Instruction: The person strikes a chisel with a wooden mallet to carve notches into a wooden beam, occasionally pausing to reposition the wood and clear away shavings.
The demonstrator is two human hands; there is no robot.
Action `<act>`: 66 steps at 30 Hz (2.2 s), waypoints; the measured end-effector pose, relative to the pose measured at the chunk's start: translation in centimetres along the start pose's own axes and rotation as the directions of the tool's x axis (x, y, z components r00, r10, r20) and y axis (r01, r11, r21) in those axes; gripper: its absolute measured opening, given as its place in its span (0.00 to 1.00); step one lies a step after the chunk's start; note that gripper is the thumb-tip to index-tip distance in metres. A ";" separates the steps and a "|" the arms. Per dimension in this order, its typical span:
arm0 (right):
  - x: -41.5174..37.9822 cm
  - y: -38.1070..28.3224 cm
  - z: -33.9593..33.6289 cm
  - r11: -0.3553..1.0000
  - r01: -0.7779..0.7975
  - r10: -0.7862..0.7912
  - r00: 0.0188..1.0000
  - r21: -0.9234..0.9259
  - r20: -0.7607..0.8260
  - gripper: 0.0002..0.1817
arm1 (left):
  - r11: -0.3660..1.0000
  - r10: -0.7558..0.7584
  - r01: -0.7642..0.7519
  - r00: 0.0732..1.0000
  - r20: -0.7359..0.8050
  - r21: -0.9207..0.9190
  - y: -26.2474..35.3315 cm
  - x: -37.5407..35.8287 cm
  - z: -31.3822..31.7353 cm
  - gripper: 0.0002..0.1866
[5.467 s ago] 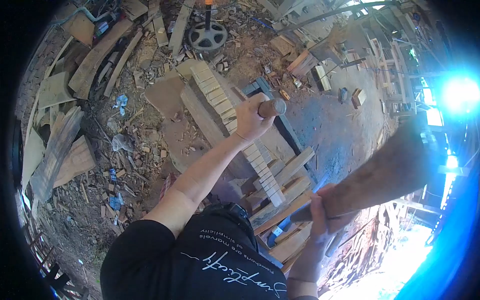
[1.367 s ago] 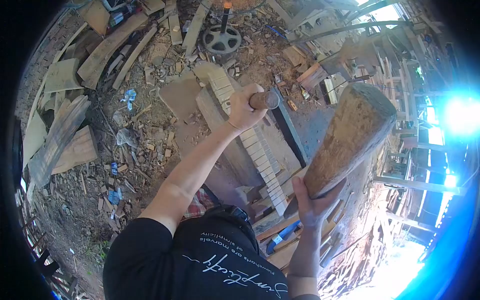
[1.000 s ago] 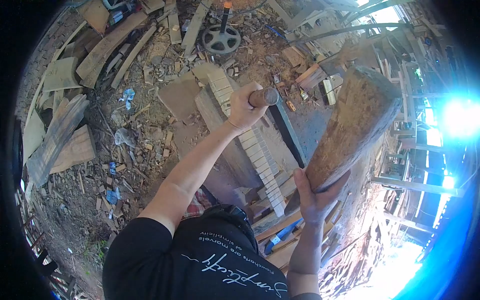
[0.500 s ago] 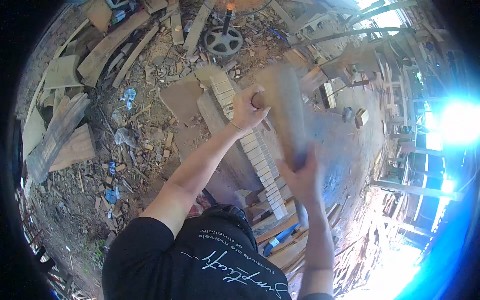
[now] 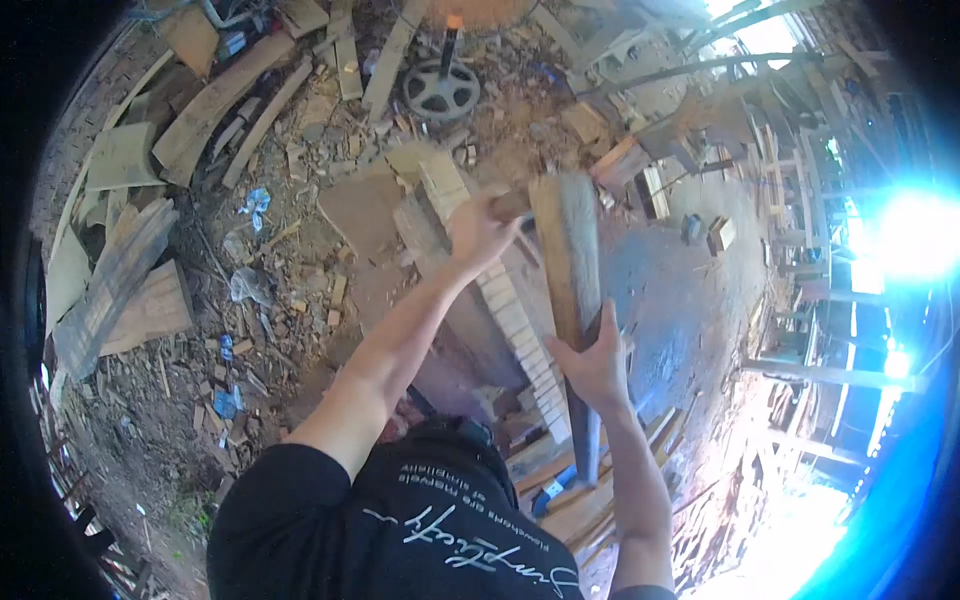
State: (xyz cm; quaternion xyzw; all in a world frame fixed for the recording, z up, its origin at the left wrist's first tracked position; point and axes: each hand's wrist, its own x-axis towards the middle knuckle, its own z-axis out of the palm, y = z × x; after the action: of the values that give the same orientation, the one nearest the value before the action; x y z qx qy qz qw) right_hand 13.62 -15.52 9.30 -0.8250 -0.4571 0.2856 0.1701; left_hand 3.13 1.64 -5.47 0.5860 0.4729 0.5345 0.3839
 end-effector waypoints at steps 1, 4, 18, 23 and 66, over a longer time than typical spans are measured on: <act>0.3 -0.4 -0.5 1.000 0.031 -0.031 1.000 -0.001 0.001 0.56 | 0.988 -0.151 0.151 0.988 -0.026 -0.003 -3.8 -1.3 -0.2 0.13; -1.7 2.7 -3.5 0.992 0.105 -0.074 0.939 0.076 -0.336 0.56 | 0.970 -0.241 0.243 0.969 -0.055 0.023 -6.9 -4.2 -1.9 0.12; -3.8 -0.9 -2.2 0.813 0.429 -0.211 0.847 0.394 -0.488 0.26 | 0.891 0.445 -0.433 0.892 0.077 -0.137 3.9 -1.9 -0.4 0.16; -4.7 -0.2 -2.0 0.839 0.388 -0.187 0.864 0.381 -0.467 0.28 | 0.906 0.406 -0.392 0.912 0.060 -0.162 3.0 -2.0 0.4 0.14; -3.5 5.0 -5.6 0.853 0.502 -0.288 0.679 0.142 -0.675 0.28 | 0.949 0.298 -0.292 0.954 0.038 -0.116 4.1 -0.3 1.5 0.11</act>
State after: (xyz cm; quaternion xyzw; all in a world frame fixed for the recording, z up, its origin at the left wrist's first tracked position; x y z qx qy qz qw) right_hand 18.93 -21.23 12.02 -0.7130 -0.4902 0.0167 0.5011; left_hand 5.17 0.36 -1.88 0.6425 0.3395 0.5947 0.3440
